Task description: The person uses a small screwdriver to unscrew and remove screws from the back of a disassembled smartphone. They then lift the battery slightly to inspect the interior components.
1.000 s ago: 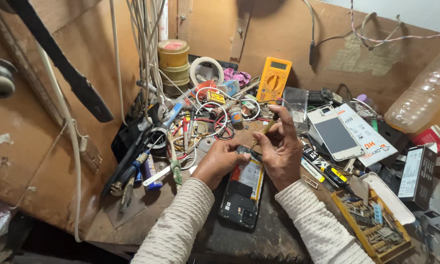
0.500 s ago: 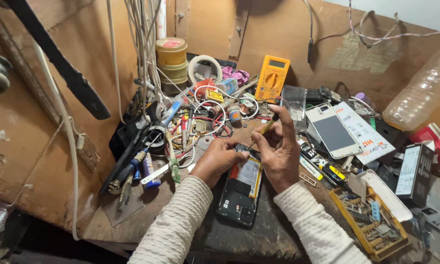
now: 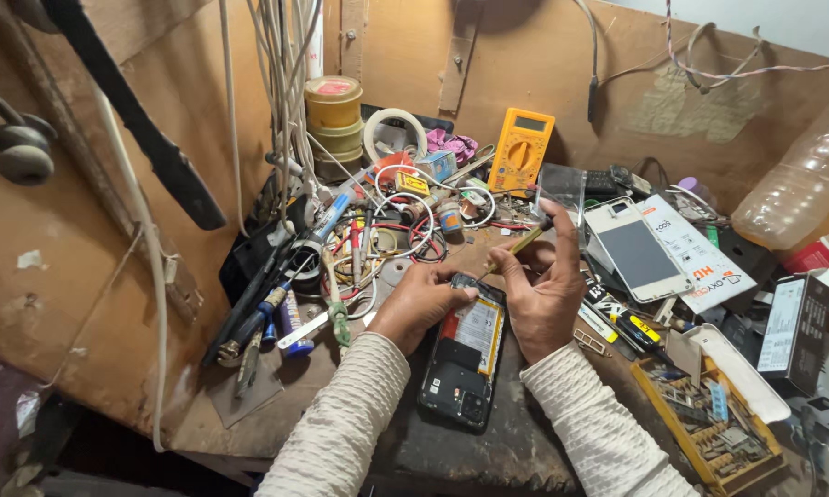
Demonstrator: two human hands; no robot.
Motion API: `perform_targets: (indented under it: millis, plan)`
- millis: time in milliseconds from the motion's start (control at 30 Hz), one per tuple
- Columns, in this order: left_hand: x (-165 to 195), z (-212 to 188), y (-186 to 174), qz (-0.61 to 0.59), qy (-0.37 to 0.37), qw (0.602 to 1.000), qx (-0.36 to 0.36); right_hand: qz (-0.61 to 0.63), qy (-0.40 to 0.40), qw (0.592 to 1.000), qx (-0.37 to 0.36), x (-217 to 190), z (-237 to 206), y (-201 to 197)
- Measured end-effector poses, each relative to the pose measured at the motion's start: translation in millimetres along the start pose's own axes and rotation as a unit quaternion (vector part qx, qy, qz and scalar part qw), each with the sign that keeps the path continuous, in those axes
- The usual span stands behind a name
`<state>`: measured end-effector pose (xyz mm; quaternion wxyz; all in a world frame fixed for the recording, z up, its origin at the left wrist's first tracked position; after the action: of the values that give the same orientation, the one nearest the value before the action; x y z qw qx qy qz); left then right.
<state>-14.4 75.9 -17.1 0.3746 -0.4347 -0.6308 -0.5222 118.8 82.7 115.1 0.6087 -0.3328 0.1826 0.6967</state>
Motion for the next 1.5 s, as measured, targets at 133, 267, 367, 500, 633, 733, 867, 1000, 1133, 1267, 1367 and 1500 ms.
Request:
perform_targets:
  millis: [133,267,367,500,633,733,867,1000,1133,1267,1367,1500]
  plan:
    - [2,1,3,-0.001,0.021,1.000,-0.019,-0.064,-0.010,0.998,0.009,-5,-1,-1]
    - [2,0,1,-0.002,0.027,1.000,-0.012,-0.055,-0.017,0.998,-0.019,-5,0,7]
    - [1,-1,1,0.000,0.023,1.000,-0.005,-0.064,-0.019,0.997,-0.026,-3,1,9]
    - [-1,0,0,0.001,0.014,1.000,0.007,-0.029,-0.016,0.999,-0.043,4,2,12]
    - [-5,2,-1,-0.021,0.008,1.000,0.007,0.051,-0.017,0.996,-0.077,5,0,18]
    - [-2,2,2,-0.037,0.026,0.999,-0.008,0.078,0.004,0.994,-0.079,7,-1,17]
    - [-3,5,-1,0.001,0.022,1.000,0.017,0.060,0.004,0.996,-0.070,4,2,13]
    - [-5,5,-2,0.007,0.024,0.999,0.022,-0.031,0.003,0.998,-0.051,3,4,10]
    - [-5,5,-1,0.003,0.036,0.999,0.019,-0.018,0.010,0.999,-0.042,8,4,12]
    - [-4,7,-2,0.011,0.035,0.999,0.031,-0.043,-0.021,0.998,-0.047,6,5,13]
    - [-6,6,0,0.001,0.028,0.999,0.027,0.016,-0.015,0.997,-0.073,9,3,17]
    - [-9,5,-5,-0.010,0.013,0.999,0.043,0.068,0.008,0.994,-0.091,13,0,20]
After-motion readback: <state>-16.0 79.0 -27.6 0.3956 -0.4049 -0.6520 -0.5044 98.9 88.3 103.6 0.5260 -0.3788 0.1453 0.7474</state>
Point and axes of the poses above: each hand's wrist, its own z-axis towards the middle knuckle, its own y-axis out of the palm, x = y × z, the point moved 10 cm from there along z, towards the middle knuckle, and after that the axes turned 5 degrees about -y, right-handed, at the moved point
